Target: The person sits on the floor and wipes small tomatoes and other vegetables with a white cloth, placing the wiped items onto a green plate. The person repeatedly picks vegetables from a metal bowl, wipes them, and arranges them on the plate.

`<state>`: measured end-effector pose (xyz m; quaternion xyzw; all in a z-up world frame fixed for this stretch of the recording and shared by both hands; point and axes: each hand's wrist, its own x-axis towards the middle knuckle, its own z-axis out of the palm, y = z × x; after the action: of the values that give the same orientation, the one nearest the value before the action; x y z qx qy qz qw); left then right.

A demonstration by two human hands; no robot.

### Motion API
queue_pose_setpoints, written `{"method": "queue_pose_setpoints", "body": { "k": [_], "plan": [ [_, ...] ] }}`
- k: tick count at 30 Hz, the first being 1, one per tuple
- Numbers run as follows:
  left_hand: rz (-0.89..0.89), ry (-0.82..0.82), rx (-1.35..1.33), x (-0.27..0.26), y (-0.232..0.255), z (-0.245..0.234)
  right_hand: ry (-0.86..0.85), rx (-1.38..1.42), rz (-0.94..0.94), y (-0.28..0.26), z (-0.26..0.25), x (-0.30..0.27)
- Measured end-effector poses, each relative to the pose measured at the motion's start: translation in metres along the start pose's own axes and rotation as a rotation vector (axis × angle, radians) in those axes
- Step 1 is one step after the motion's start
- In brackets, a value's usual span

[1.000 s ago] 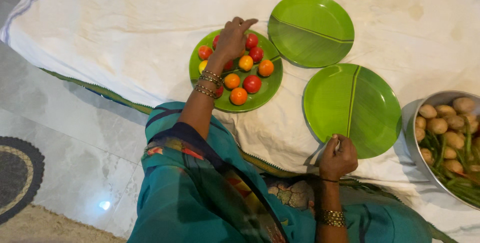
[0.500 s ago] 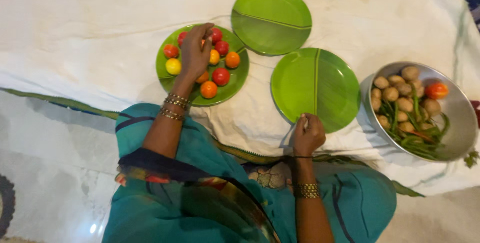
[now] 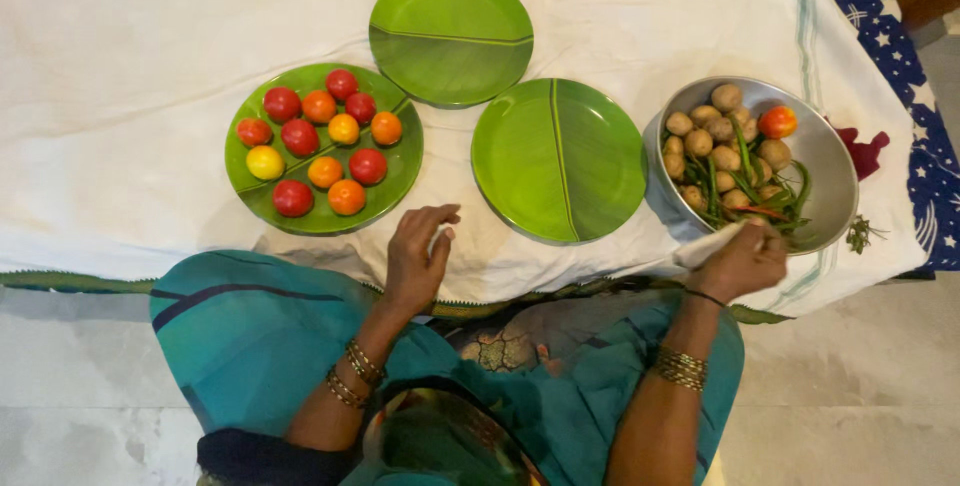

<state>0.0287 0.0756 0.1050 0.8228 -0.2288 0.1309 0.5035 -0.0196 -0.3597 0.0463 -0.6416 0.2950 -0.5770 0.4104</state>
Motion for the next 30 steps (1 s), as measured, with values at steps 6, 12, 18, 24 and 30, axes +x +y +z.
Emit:
{"method": "queue_pose_setpoints", "body": {
  "k": [6,12,18,24,30],
  "plan": [
    [-0.063,-0.078,-0.115,0.005,-0.03,0.03,0.158,0.173,0.098,0.022,-0.035,0.047],
    [-0.247,-0.062,-0.207,0.014,-0.049,0.05,0.226,-0.056,-0.155,0.049,-0.019,0.101],
    [-0.346,-0.055,-0.124,0.018,-0.057,0.059,-0.045,-0.721,-0.212,0.079,0.069,0.181],
    [-0.339,-0.062,-0.089,0.022,-0.058,0.059,-0.569,-0.94,-0.233,0.12,0.109,0.207],
    [-0.275,-0.067,0.021,0.022,-0.063,0.06,-0.595,-1.036,-0.314,0.122,0.122,0.21]
  ]
}}
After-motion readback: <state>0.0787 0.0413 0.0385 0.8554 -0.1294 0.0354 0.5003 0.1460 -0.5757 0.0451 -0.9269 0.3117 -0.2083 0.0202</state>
